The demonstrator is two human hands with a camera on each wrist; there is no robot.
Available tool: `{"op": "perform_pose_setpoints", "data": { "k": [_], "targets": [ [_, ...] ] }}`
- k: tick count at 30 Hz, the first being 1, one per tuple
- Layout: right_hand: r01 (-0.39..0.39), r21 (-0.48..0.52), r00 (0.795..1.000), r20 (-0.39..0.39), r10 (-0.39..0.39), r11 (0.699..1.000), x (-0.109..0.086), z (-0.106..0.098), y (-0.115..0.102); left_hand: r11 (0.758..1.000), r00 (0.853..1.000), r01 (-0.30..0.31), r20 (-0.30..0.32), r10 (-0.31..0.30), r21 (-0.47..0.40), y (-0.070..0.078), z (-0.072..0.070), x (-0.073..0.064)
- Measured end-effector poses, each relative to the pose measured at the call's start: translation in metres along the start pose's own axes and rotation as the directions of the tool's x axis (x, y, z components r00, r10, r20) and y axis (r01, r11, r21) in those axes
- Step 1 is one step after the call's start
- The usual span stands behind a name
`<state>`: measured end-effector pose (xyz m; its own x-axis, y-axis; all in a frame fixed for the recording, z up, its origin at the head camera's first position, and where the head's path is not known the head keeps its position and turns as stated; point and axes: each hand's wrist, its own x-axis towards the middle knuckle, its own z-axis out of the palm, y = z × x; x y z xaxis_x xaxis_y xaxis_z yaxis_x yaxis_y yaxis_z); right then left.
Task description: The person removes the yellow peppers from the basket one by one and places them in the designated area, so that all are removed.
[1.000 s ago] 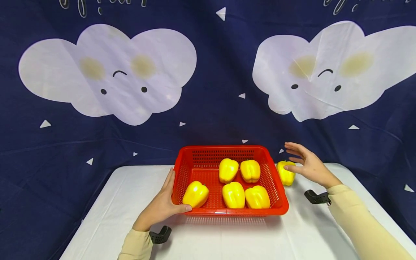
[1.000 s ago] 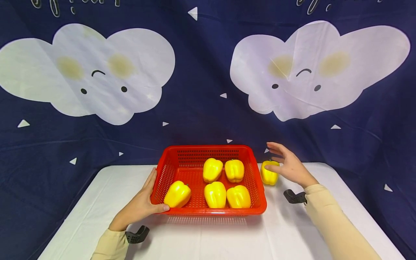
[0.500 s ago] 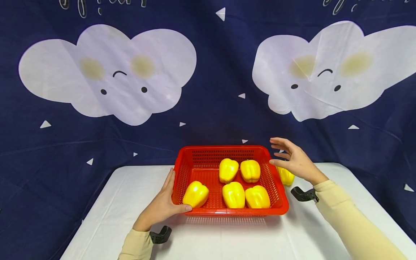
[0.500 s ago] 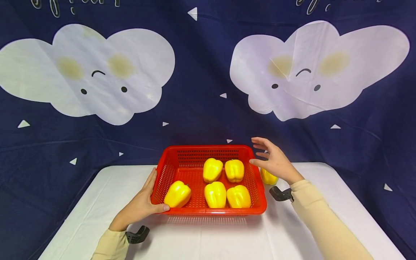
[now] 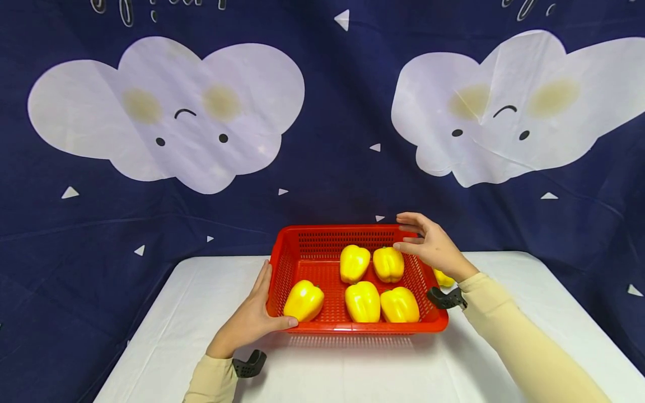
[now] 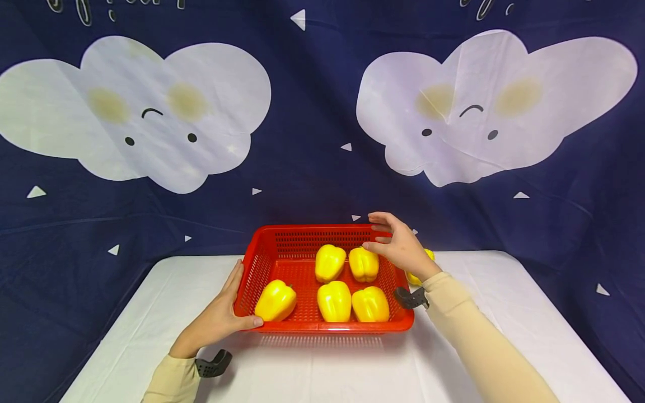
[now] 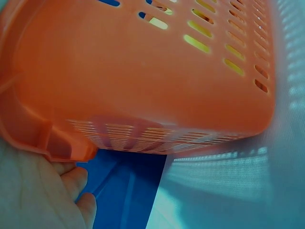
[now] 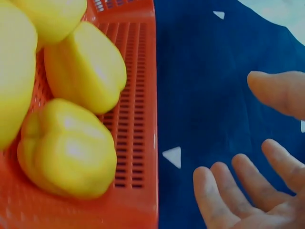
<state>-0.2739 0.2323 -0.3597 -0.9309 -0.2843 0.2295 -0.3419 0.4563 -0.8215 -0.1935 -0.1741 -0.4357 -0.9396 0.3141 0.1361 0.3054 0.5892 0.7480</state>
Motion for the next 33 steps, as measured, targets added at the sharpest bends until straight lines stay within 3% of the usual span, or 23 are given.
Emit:
{"op": "perform_pose_setpoints", "data": {
  "k": [17,27,33],
  "targets": [
    [-0.082,0.011,0.993,0.081,0.081,0.997,0.025,0.046,-0.004,1.000,1.000,-0.006,-0.005,0.006,0.009,-0.001,0.000,0.000],
    [-0.143,-0.053,0.980,0.132,0.149,0.988,0.032,0.066,-0.005,1.000,1.000,-0.005,-0.006,0.005,0.009,-0.001,0.001,0.000],
    [-0.110,-0.140,0.979,0.154,0.132,0.984,0.036,0.077,-0.002,1.000,1.000,-0.004,-0.003,0.004,0.007,-0.001,0.000,0.001]
  ]
}}
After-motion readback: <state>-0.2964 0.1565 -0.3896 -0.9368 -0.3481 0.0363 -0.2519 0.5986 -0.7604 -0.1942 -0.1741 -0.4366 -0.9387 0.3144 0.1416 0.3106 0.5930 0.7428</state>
